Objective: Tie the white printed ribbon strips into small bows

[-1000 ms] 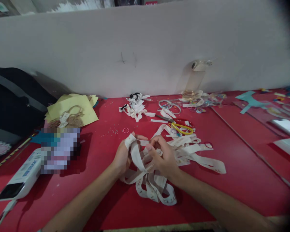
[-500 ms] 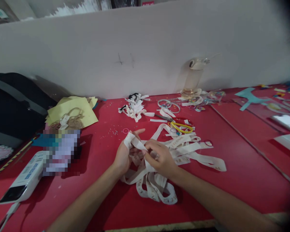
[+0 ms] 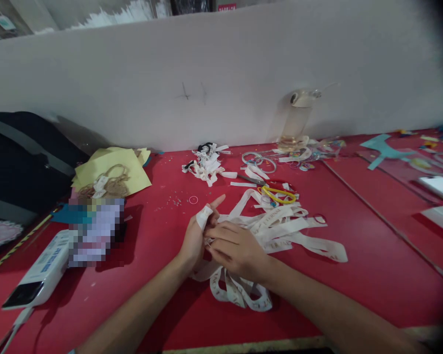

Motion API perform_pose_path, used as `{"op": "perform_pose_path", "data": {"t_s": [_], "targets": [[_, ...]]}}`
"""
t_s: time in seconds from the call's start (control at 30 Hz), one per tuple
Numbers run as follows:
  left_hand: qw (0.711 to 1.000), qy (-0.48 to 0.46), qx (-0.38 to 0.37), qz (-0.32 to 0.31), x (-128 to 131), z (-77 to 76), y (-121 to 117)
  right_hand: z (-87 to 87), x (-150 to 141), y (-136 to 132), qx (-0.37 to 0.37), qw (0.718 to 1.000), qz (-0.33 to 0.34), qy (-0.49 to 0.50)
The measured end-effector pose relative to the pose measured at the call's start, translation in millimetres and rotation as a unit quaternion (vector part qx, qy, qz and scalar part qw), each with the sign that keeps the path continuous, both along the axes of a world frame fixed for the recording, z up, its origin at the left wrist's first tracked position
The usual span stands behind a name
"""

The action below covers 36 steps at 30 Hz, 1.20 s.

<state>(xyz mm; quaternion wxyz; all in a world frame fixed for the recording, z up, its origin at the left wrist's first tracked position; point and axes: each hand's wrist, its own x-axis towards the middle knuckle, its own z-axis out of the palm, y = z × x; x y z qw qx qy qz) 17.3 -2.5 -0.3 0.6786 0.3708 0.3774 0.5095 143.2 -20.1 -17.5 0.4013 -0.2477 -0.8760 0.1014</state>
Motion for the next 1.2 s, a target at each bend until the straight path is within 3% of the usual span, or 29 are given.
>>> {"op": "perform_pose_path", "data": {"t_s": [0.27, 0.5, 0.73, 1.03, 1.2], "targets": [[0.998, -0.055, -0.008, -0.009, -3.1, 2.0, 0.0, -0.5, -2.3, -5.5, -0.091, 0.992, 0.043, 0.081], [0.994, -0.107, 0.023, 0.009, -2.6, 13.4, -1.9, 7.8, 0.0, -10.9, -0.124, 0.99, 0.054, 0.031], [0.993, -0.11, 0.034, 0.005, -6.4, 14.5, -0.8, 7.7, 1.2, -8.2, -0.066, 0.995, 0.054, -0.043], [0.99, -0.137, 0.005, -0.019, -1.3, 18.9, -8.1, 5.6, 7.2, -8.4, -0.042, 0.994, 0.096, 0.03], [0.991, -0.13, -0.004, -0.039, -1.8, 20.2, -6.8, 2.7, 6.7, -12.8, -0.042, 0.998, 0.055, 0.013]]}}
